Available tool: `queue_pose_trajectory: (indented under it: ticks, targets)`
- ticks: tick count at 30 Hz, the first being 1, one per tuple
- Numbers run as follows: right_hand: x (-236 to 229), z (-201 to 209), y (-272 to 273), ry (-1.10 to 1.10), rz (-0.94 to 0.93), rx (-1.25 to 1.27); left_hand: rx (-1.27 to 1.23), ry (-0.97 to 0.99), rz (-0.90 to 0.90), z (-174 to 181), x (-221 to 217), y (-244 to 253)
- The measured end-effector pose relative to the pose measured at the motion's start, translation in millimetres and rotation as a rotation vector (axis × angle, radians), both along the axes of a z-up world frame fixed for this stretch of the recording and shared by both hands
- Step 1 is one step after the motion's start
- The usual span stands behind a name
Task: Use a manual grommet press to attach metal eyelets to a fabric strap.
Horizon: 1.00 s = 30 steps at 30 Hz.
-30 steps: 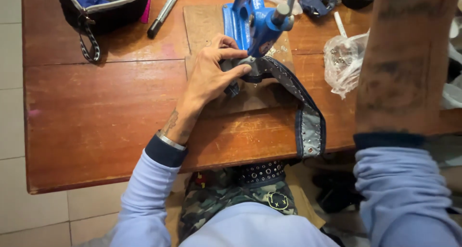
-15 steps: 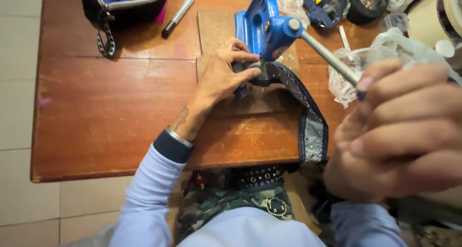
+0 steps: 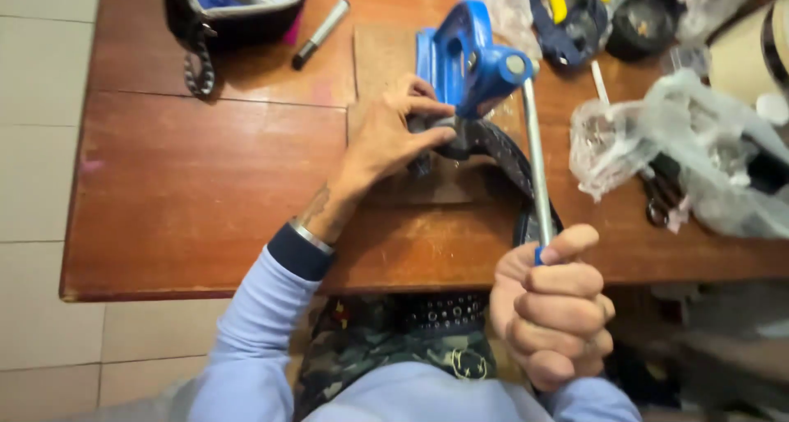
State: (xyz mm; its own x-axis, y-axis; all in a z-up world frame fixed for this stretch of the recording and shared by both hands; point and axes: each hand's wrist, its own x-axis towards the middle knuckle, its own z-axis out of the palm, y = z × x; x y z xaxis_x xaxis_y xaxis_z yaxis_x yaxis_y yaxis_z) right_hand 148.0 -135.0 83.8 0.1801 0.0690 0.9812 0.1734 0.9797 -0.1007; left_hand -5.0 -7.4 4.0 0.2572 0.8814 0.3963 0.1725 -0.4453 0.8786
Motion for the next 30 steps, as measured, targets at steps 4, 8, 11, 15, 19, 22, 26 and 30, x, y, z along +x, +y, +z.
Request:
queue_pose_trajectory:
  ticks: [4,8,11,15,19,22,26,30]
  targets:
    - [-2,10,-2,0.039,0.023,-0.037,-0.067,-0.049,-0.038,1,3,6]
    - [3,22,19,-0.031,0.052,-0.16,0.026,0.02,-0.002,4,1,4]
    - [17,29,46,-0.16,0.036,-0.363,-0.067,-0.007,-0.013,-1,3,9]
    - [25,43,96,-0.313,0.042,-0.639,-0.007,-0.007,-0.033,-3,2,6]
    - [55,39,140,-0.466,0.04,-0.909,-0.016,0.003,-0.011,1,3,8]
    - [80,31,155,-0.564,0.036,-1.119,-0.042,-0.003,-0.015,-2,4,8]
    - [112,-23,133,-0.724,0.049,-1.387,-0.084,0.004,-0.001,6,4,10]
    - [90,-21,112,-0.833,-0.003,-1.47,-0.125,-0.006,-0.022,15,3,7]
